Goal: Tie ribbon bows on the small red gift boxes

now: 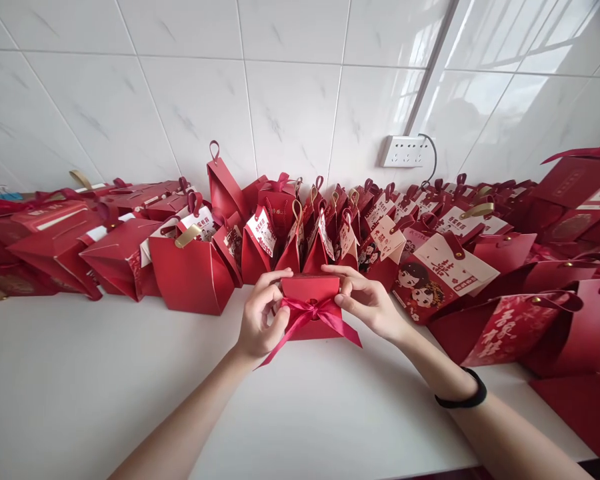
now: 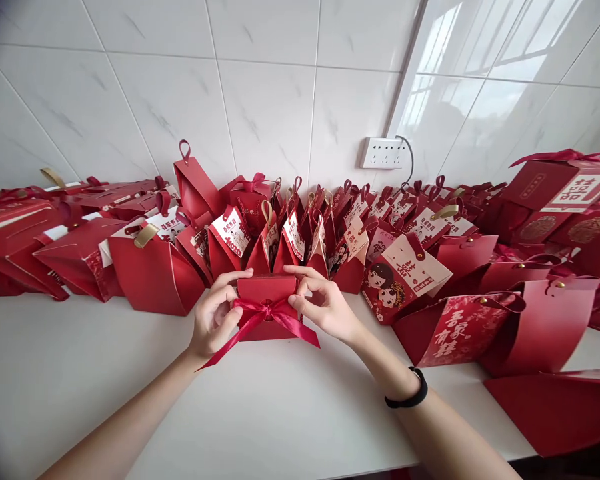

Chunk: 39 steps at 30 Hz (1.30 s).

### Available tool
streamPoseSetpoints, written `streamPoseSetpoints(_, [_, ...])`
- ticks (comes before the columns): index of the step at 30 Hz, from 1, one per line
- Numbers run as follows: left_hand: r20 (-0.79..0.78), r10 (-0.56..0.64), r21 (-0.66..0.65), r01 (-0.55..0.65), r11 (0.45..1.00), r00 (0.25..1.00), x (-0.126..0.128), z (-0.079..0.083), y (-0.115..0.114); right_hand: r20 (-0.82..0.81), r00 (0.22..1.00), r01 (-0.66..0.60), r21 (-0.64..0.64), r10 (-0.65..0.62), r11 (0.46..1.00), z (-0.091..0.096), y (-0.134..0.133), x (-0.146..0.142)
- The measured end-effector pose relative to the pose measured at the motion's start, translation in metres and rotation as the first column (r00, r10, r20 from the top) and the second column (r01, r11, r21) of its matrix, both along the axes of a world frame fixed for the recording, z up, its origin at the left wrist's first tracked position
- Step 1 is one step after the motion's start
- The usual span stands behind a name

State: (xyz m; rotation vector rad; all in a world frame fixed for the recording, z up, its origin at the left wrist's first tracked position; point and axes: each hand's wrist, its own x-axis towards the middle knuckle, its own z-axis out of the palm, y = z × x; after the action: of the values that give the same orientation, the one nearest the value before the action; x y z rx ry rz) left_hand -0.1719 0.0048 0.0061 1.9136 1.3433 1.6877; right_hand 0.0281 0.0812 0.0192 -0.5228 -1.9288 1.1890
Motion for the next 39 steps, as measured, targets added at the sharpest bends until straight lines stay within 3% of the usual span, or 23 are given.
streamPoseSetpoints(3, [0.044,-0.01,-0.031,0.012,0.999,0.999,0.003,0.0,0.0,-0.002,1.0,0.005,-0.001,-0.005,1.0,0.0,-0.001,-0.001])
streamPoseSetpoints(8, [-0.023,0.157,0.041,-0.156,0.987,0.987,0.009,-0.006,0.002,-0.014,1.0,-0.006,-0.057,0.005,0.998,0.002,0.001,-0.001])
streamPoseSetpoints(11, [-0.051,0.201,0.08,-0.197,0.977,0.978,0.011,-0.011,0.004,-0.022,1.0,0.005,-0.1,-0.007,0.995,0.002,0.001,-0.001])
streamPoseSetpoints(18, [0.035,0.318,-0.03,-0.317,0.948,0.947,0.018,-0.011,0.005,-0.119,0.986,0.095,-0.146,-0.113,0.985,-0.007,0.003,-0.006])
streamPoseSetpoints(30, [0.117,0.263,-0.04,-0.26,0.965,0.958,0.017,-0.013,0.007,-0.03,0.989,0.145,-0.026,-0.146,0.989,-0.007,0.001,-0.007])
streamPoseSetpoints(34, [0.152,0.282,-0.045,-0.278,0.959,0.947,0.017,-0.013,0.008,-0.077,0.996,0.047,-0.035,-0.05,0.998,-0.011,0.002,-0.005])
streamPoseSetpoints(37, [0.193,0.27,-0.077,-0.26,0.962,0.943,0.016,-0.012,0.009,0.053,0.998,-0.032,0.103,0.027,0.994,-0.015,0.002,-0.004])
streamPoseSetpoints(39, [0.208,0.255,-0.105,-0.237,0.966,0.944,0.014,-0.011,0.01,0.147,0.989,-0.03,0.228,-0.004,0.973,-0.017,0.002,-0.005])
